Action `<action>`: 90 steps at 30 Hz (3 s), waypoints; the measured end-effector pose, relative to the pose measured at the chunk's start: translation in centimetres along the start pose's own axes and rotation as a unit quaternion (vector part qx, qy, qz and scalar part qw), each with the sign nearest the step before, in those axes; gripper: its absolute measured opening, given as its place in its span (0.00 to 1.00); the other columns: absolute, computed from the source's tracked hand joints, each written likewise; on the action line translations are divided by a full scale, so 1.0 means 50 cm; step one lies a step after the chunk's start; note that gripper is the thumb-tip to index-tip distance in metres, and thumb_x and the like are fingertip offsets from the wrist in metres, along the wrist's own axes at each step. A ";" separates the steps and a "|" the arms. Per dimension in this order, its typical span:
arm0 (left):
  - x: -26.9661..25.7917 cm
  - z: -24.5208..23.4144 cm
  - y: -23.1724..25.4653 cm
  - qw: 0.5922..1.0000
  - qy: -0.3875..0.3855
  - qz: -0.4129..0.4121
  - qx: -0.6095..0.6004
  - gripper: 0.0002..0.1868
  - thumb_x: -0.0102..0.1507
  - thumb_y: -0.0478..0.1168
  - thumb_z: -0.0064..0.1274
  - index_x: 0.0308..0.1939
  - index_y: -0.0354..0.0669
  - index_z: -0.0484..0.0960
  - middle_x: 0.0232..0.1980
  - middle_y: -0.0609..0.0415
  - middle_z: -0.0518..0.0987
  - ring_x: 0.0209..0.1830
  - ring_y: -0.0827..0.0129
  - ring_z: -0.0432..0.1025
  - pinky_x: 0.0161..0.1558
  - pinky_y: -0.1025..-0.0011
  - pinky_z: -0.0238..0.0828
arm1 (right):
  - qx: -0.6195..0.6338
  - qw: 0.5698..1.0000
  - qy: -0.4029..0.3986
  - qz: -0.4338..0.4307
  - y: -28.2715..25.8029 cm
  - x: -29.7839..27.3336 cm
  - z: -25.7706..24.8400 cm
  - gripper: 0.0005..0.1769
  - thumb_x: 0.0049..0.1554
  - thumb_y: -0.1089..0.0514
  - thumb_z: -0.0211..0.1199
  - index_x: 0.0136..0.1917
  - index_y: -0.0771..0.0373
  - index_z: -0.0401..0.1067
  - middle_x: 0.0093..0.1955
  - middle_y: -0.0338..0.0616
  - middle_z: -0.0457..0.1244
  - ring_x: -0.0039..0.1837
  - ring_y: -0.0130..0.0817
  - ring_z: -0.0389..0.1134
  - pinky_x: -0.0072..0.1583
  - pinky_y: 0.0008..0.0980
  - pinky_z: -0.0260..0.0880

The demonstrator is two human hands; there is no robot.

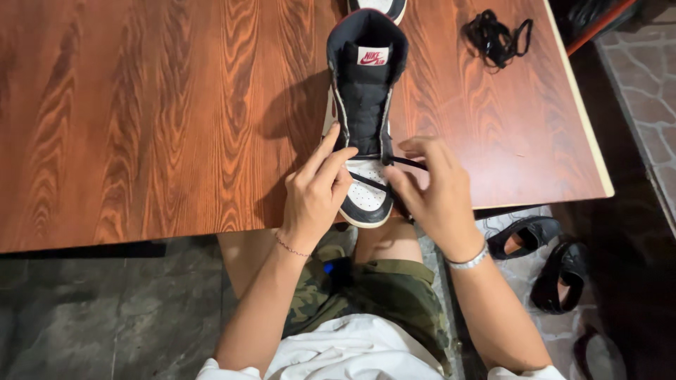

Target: The person laces a high-top sneaker by threading black laces through the eyelets from the bottom up, pulling them taut, and adjusting the fit. The shoe remains on a wooden table throughout the process.

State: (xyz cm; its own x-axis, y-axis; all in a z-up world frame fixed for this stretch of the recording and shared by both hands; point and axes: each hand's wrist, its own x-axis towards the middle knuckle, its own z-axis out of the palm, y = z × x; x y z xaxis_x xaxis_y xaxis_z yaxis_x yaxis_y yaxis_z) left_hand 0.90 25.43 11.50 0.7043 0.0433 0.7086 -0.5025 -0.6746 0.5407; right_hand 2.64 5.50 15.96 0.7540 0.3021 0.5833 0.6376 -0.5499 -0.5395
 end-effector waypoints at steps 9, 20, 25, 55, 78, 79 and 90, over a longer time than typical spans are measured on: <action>0.004 -0.011 -0.002 0.998 -0.020 -0.041 -0.032 0.14 0.66 0.25 0.53 0.54 0.36 0.81 0.69 0.44 0.76 0.38 0.65 0.81 0.39 0.72 0.80 | -0.007 0.999 0.011 0.029 0.010 0.013 0.023 0.12 0.60 0.71 0.67 0.57 0.70 0.73 0.54 0.50 0.70 0.55 0.38 0.76 0.59 0.30 0.76; 0.016 -0.027 0.007 0.996 -0.029 -0.047 -0.073 0.15 0.68 0.33 0.58 0.58 0.35 0.80 0.66 0.43 0.77 0.63 0.54 0.78 0.63 0.65 0.79 | 0.089 0.990 -0.039 0.100 0.034 0.002 0.013 0.15 0.61 0.69 0.70 0.60 0.71 0.72 0.54 0.47 0.69 0.52 0.28 0.72 0.53 0.24 0.74; 0.009 -0.025 -0.003 0.989 -0.017 -0.108 -0.095 0.10 0.72 0.32 0.54 0.57 0.36 0.81 0.63 0.49 0.80 0.56 0.62 0.81 0.56 0.72 0.80 | 0.030 0.990 -0.073 0.120 0.037 0.013 -0.001 0.08 0.61 0.65 0.71 0.53 0.68 0.77 0.46 0.45 0.70 0.43 0.26 0.69 0.46 0.25 0.67; 0.011 -0.014 0.004 0.995 -0.002 -0.082 -0.060 0.06 0.65 0.30 0.60 0.45 0.35 0.83 0.58 0.51 0.80 0.49 0.63 0.81 0.50 0.70 0.80 | 0.287 0.913 -0.092 0.276 0.092 0.008 -0.014 0.03 0.66 0.67 0.53 0.49 0.70 0.66 0.52 0.45 0.69 0.54 0.28 0.71 0.58 0.32 0.74; 0.014 -0.020 0.003 0.992 0.006 -0.082 -0.097 0.06 0.64 0.30 0.60 0.44 0.33 0.82 0.57 0.48 0.80 0.50 0.59 0.81 0.50 0.68 0.80 | -0.155 0.977 -0.110 -0.095 -0.033 0.086 0.014 0.11 0.53 0.57 0.74 0.50 0.58 0.80 0.48 0.46 0.58 0.53 0.46 0.62 0.53 0.41 0.63; 0.014 -0.020 0.003 0.991 0.004 -0.086 -0.101 0.06 0.64 0.30 0.60 0.44 0.33 0.82 0.57 0.48 0.80 0.49 0.59 0.81 0.49 0.69 0.80 | -0.152 0.977 -0.117 -0.095 -0.033 0.087 0.017 0.10 0.53 0.58 0.74 0.49 0.58 0.80 0.48 0.46 0.58 0.53 0.46 0.61 0.53 0.41 0.62; 0.016 -0.019 0.004 0.991 0.004 -0.088 -0.105 0.05 0.64 0.29 0.60 0.43 0.32 0.82 0.57 0.48 0.80 0.48 0.59 0.81 0.48 0.69 0.81 | -0.135 0.979 -0.131 -0.078 -0.034 0.083 0.037 0.10 0.51 0.64 0.70 0.46 0.64 0.73 0.50 0.51 0.57 0.54 0.49 0.62 0.55 0.44 0.64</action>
State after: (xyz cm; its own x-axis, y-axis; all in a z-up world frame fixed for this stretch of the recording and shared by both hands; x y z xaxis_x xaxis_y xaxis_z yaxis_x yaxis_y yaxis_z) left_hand 0.89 26.01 12.61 0.7864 0.1528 0.5985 -0.4662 -0.4887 0.7374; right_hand 5.00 9.11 18.19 0.6884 0.5678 0.4514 0.7095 -0.6564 -0.2565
